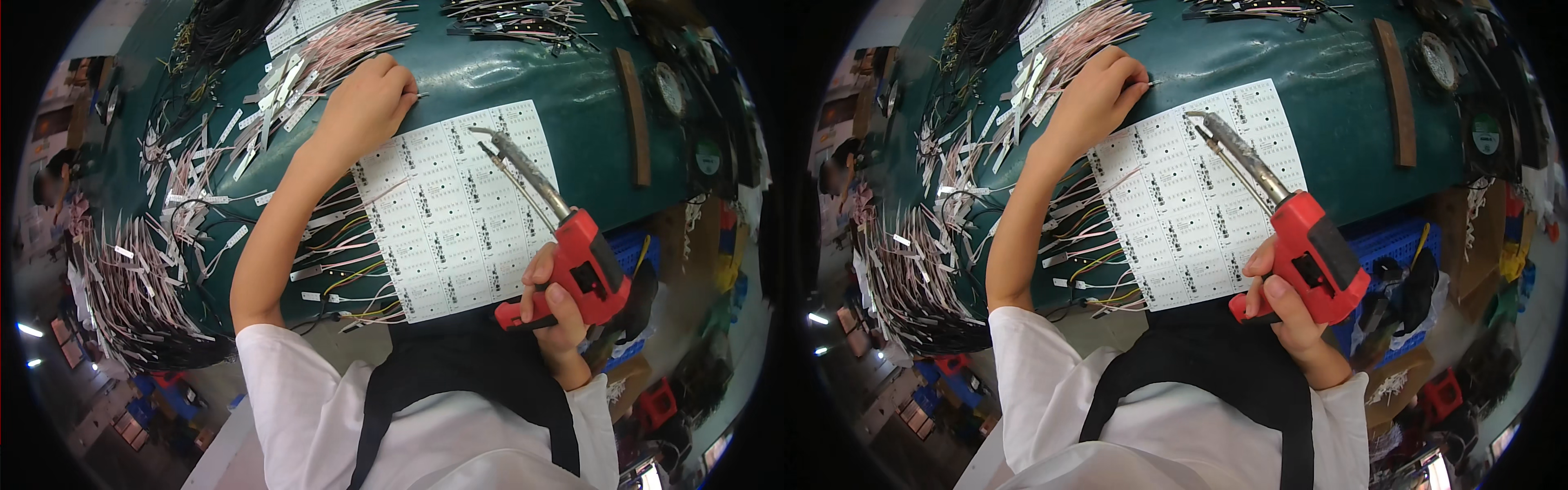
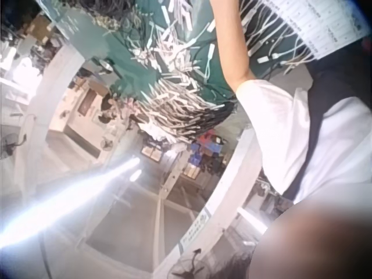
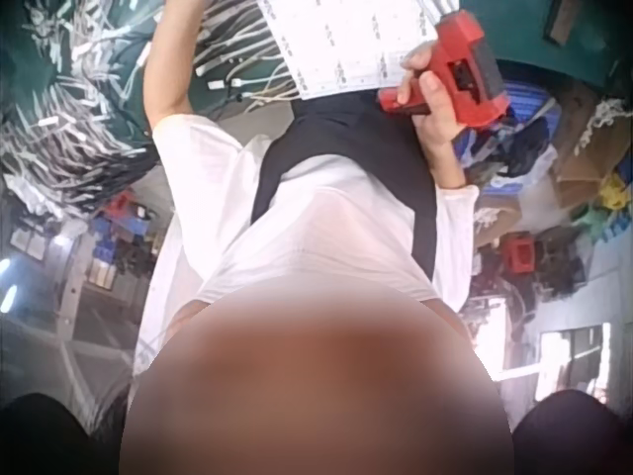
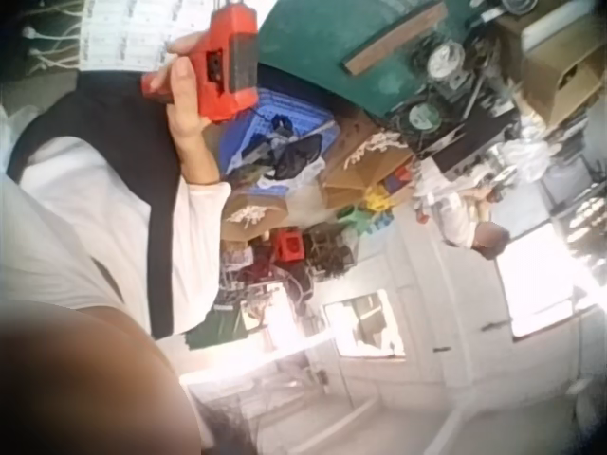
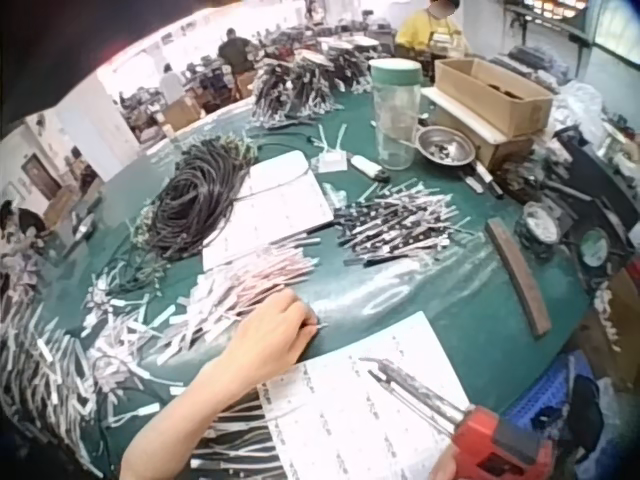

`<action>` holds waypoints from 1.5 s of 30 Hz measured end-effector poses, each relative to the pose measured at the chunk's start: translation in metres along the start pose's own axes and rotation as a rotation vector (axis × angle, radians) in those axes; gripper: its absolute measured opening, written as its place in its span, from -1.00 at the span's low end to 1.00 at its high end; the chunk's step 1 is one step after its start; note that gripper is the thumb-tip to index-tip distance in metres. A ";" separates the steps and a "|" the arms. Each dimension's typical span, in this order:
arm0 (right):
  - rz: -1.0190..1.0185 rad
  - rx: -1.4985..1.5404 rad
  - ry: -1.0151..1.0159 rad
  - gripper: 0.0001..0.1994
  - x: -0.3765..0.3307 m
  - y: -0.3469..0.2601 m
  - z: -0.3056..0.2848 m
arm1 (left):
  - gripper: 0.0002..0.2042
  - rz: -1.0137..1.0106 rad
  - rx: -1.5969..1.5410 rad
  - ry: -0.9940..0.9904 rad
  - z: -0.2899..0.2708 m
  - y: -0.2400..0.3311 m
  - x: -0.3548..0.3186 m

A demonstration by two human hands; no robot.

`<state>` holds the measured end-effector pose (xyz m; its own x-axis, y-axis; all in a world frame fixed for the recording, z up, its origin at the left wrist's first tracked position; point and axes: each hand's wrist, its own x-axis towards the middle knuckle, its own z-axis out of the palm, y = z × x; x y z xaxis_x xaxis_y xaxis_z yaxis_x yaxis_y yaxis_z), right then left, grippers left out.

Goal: The person solders multiple small electrical wires onto a sheet of LED circuit boards using a soldering iron.

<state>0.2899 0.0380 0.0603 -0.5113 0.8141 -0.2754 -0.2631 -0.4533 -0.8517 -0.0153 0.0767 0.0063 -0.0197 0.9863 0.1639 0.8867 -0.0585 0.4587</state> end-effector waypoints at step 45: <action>-0.390 -0.596 0.140 -0.43 -0.020 0.003 -0.022 | -0.78 -0.053 -0.521 0.025 -0.036 0.115 -0.110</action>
<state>0.3171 0.0285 0.0534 -0.3518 0.9329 0.0771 0.1064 0.1217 -0.9868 0.0724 -0.0445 0.0725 -0.0751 0.9863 0.1469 0.5371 -0.0842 0.8393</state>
